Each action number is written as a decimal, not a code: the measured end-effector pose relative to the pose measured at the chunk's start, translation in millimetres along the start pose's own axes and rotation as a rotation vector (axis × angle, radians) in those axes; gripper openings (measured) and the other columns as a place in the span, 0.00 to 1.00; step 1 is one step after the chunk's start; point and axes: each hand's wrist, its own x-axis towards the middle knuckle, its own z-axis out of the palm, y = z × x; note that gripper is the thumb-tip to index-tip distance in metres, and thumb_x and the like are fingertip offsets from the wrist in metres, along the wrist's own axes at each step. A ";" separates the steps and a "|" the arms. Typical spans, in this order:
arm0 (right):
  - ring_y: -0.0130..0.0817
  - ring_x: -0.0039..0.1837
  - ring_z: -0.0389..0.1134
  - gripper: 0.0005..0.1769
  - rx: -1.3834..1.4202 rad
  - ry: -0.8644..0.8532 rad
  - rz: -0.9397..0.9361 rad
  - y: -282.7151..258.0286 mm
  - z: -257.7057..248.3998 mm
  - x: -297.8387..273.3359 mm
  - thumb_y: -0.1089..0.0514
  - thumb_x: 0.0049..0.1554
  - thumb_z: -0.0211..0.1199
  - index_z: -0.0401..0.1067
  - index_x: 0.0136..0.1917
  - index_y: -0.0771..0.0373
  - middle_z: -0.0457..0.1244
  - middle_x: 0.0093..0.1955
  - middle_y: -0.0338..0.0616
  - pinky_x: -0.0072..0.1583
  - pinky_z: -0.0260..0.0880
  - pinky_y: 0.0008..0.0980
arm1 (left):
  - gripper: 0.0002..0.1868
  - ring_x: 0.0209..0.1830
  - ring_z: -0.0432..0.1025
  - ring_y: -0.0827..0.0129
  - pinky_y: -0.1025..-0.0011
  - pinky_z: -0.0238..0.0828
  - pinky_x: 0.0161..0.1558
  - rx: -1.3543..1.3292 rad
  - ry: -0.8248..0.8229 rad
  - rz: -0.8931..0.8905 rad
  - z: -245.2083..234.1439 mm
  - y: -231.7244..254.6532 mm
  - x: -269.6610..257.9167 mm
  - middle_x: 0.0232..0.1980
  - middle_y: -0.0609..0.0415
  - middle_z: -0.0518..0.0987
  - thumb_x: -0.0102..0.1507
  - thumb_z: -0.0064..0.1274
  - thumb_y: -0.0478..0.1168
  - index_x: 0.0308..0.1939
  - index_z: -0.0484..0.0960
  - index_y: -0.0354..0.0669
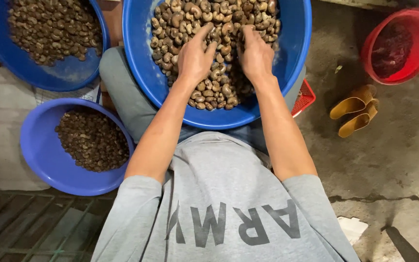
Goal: Manually sorting nuts from a large central basin into smaller peripheral basins based on quality or type.
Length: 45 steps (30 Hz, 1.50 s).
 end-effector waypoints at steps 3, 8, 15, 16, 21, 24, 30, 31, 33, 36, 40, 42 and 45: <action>0.61 0.42 0.70 0.23 -0.029 0.003 -0.006 1.7 1.9 0.0 0.68 0.54 0.61 0.61 0.61 0.62 0.67 0.49 0.56 0.39 0.68 0.55 | 0.24 0.39 0.81 0.57 0.53 0.78 0.47 0.137 0.057 0.062 19.0 -11.2 7.6 0.38 0.51 0.85 0.65 0.59 0.41 0.66 0.74 0.48; 0.56 0.37 0.70 0.17 0.022 0.078 0.010 6.0 7.4 -1.1 0.60 0.60 0.65 0.59 0.56 0.63 0.67 0.46 0.54 0.36 0.69 0.52 | 0.18 0.22 0.73 0.62 0.55 0.75 0.32 0.282 0.095 0.166 32.3 -26.0 11.7 0.25 0.56 0.77 0.63 0.63 0.36 0.54 0.73 0.43; 0.31 0.30 0.60 0.13 0.500 0.003 0.344 -2.3 -13.0 7.5 0.57 0.59 0.65 0.60 0.46 0.58 0.60 0.32 0.40 0.35 0.63 0.37 | 0.20 0.12 0.65 0.72 0.65 0.76 0.30 0.220 0.052 0.081 28.2 -25.7 15.4 0.15 0.63 0.71 0.69 0.55 0.47 0.62 0.79 0.45; 0.31 0.30 0.60 0.13 0.501 0.004 0.347 -1.3 -13.9 9.5 0.57 0.59 0.65 0.60 0.46 0.58 0.60 0.32 0.40 0.35 0.63 0.37 | 0.20 0.12 0.65 0.72 0.65 0.76 0.30 0.222 0.050 0.082 29.6 -24.0 17.7 0.15 0.63 0.71 0.69 0.55 0.47 0.62 0.79 0.45; 0.25 0.35 0.64 0.09 1.435 0.016 0.584 9.5 -25.0 15.7 0.59 0.61 0.57 0.69 0.55 0.58 0.58 0.35 0.34 0.32 0.55 0.24 | 0.17 0.19 0.64 0.75 0.72 0.75 0.30 0.310 0.144 0.130 51.7 -32.0 43.0 0.21 0.66 0.71 0.66 0.58 0.37 0.59 0.80 0.47; 0.26 0.36 0.65 0.14 1.652 0.118 0.753 4.3 -43.3 18.7 0.48 0.58 0.59 0.70 0.44 0.61 0.66 0.38 0.41 0.33 0.57 0.27 | 0.16 0.24 0.76 0.62 0.56 0.79 0.36 0.334 0.192 0.187 49.3 -18.8 35.9 0.27 0.52 0.82 0.62 0.57 0.32 0.54 0.83 0.40; 0.26 0.33 0.63 0.18 1.724 0.218 0.823 13.6 -41.7 15.2 0.43 0.60 0.59 0.67 0.39 0.57 0.60 0.32 0.37 0.32 0.56 0.26 | 0.10 0.14 0.54 0.83 0.83 0.50 0.16 0.040 0.027 -0.048 39.0 -16.7 41.4 0.18 0.70 0.63 0.66 0.55 0.36 0.51 0.80 0.43; 0.26 0.33 0.63 0.18 1.725 0.218 0.826 13.9 -39.7 14.3 0.43 0.60 0.59 0.67 0.39 0.57 0.60 0.32 0.37 0.32 0.56 0.26 | 0.10 0.14 0.54 0.83 0.83 0.50 0.16 0.042 0.025 -0.049 28.9 -11.7 36.3 0.18 0.70 0.63 0.66 0.55 0.36 0.51 0.80 0.43; 0.23 0.32 0.60 0.19 1.546 0.205 0.758 14.5 -35.7 13.6 0.41 0.60 0.61 0.68 0.46 0.60 0.58 0.33 0.35 0.32 0.58 0.25 | 0.05 0.17 0.61 0.82 0.84 0.59 0.19 -0.456 -0.016 -0.247 8.2 -1.1 28.4 0.25 0.62 0.74 0.67 0.58 0.37 0.45 0.82 0.41; 0.23 0.33 0.60 0.16 1.511 0.160 0.785 17.8 -25.4 13.9 0.51 0.64 0.59 0.73 0.61 0.62 0.61 0.35 0.37 0.31 0.56 0.23 | 0.03 0.19 0.69 0.75 0.81 0.59 0.15 -1.041 -0.068 -0.209 -19.2 -14.1 14.2 0.33 0.50 0.77 0.67 0.47 0.30 0.43 0.75 0.36; 0.22 0.32 0.59 0.21 1.386 0.094 0.767 5.2 -30.6 14.4 0.50 0.63 0.62 0.73 0.65 0.61 0.60 0.32 0.35 0.31 0.59 0.25 | 0.10 0.31 0.76 0.69 0.75 0.53 0.21 -1.306 -0.190 -0.054 -47.1 -23.3 2.4 0.41 0.48 0.81 0.67 0.39 0.34 0.47 0.77 0.43; 0.20 0.30 0.56 0.17 1.163 0.030 0.735 -8.5 -43.5 15.7 0.49 0.62 0.62 0.76 0.57 0.62 0.57 0.30 0.32 0.31 0.57 0.23 | 0.14 0.30 0.78 0.70 0.78 0.55 0.19 -1.289 -0.143 -0.081 -53.9 -18.0 -1.4 0.38 0.50 0.81 0.69 0.43 0.46 0.46 0.79 0.41; 0.26 0.38 0.64 0.12 0.703 0.084 0.334 -4.2 -24.2 9.8 0.58 0.61 0.61 0.77 0.54 0.66 0.69 0.42 0.42 0.41 0.68 0.27 | 0.06 0.21 0.73 0.74 0.80 0.62 0.15 -1.151 -0.027 -0.183 -50.6 -18.4 -0.8 0.33 0.51 0.80 0.69 0.54 0.39 0.39 0.81 0.40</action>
